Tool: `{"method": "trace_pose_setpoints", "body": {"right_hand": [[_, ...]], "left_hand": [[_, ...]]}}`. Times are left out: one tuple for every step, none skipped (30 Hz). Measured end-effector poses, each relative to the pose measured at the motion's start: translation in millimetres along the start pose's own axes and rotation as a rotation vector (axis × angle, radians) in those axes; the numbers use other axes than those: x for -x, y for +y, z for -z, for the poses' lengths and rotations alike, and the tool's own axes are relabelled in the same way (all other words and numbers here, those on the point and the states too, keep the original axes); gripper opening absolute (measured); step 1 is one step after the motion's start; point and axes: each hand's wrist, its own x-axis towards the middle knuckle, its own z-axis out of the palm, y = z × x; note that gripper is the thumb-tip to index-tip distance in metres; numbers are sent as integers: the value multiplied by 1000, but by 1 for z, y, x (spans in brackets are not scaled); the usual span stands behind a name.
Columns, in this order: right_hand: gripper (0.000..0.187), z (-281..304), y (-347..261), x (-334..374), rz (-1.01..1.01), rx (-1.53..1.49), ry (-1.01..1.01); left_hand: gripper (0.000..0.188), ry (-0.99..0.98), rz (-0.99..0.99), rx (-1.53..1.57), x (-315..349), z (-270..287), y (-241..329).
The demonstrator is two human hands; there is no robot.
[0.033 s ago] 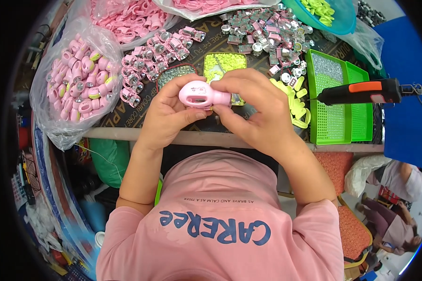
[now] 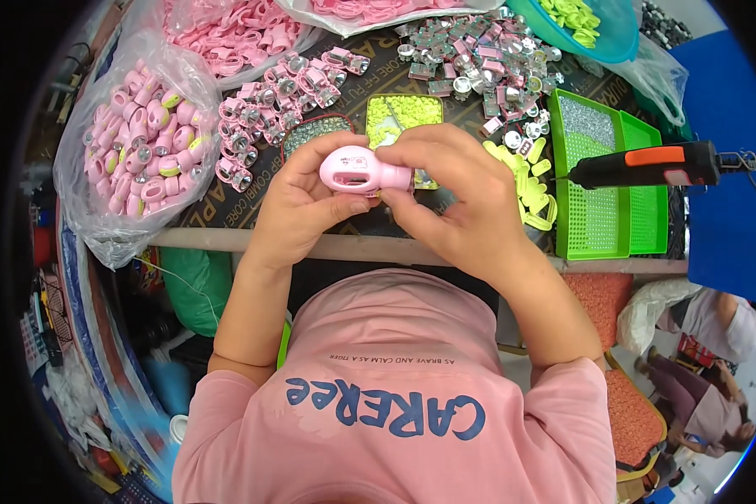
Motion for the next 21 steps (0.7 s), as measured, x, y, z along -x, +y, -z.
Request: {"method": "trace_pose_setpoints", "body": {"right_hand": [[36, -1, 0, 0, 3, 5, -13], [36, -2, 0, -1, 4, 3, -15], [36, -2, -2, -1, -13, 17, -29], [36, -1, -3, -1, -31, 31, -42], [36, -1, -3, -1, -31, 33, -42], [35, -1, -3, -1, -33, 39, -42], [35, 0, -2, 0, -35, 46, -42], [35, -1, -1, -1, -37, 49, -40], [35, -2, 0, -1, -33, 42, -49], [35, -2, 1, -1, -29, 36, -58], [35, -1, 1, -1, -30, 40, -56], [36, 0, 2, 0, -39, 37, -68], [37, 1, 2, 0, -47, 35, -80], [37, 1, 1, 0, -46, 38, -78], [39, 0, 0, 1, -81, 9, -70], [42, -1, 0, 1, -114, -20, -63], [44, -1, 1, 0, -67, -10, -59], [47, -1, 3, 0, -18, -1, -56], [49, -5, 5, 2, -11, -18, -35], [49, -6, 8, 3, -5, -14, -32], [49, -7, 11, 5, -30, -36, -17]], "left_hand": [[61, 3, 13, -13, 0, 1, 2], [62, 5, 25, -25, 1, 2, 3], [62, 5, 24, -25, 0, 3, 3], [63, -7, 4, -27, 0, 4, 2], [64, -19, -16, -29, 0, 5, 1], [64, -21, -15, -28, 0, 6, 1], [63, -17, -15, -13, 0, 7, 1], [63, -14, -15, 2, -1, 7, 1], [63, -18, -14, 4, -1, 7, -1], [62, -6, -30, -2, -1, 8, -3], [60, 6, -46, -7, -1, 8, -4], [60, 2, -46, -7, -1, 9, -5], [58, -1, -41, 1, -2, 10, -6], [55, -5, -36, 8, -3, 10, -7], [55, -9, -39, 8, -4, 10, -6], [54, -2, -27, 44, -5, 9, -6], [53, 5, -15, 79, -6, 8, -5], [53, 0, -20, 77, -8, 8, -5], [52, 1, 1, 115, -9, 9, -4], [52, 0, 22, 152, -11, 9, -3], [51, -18, 27, 122, -12, 9, -2]]}}
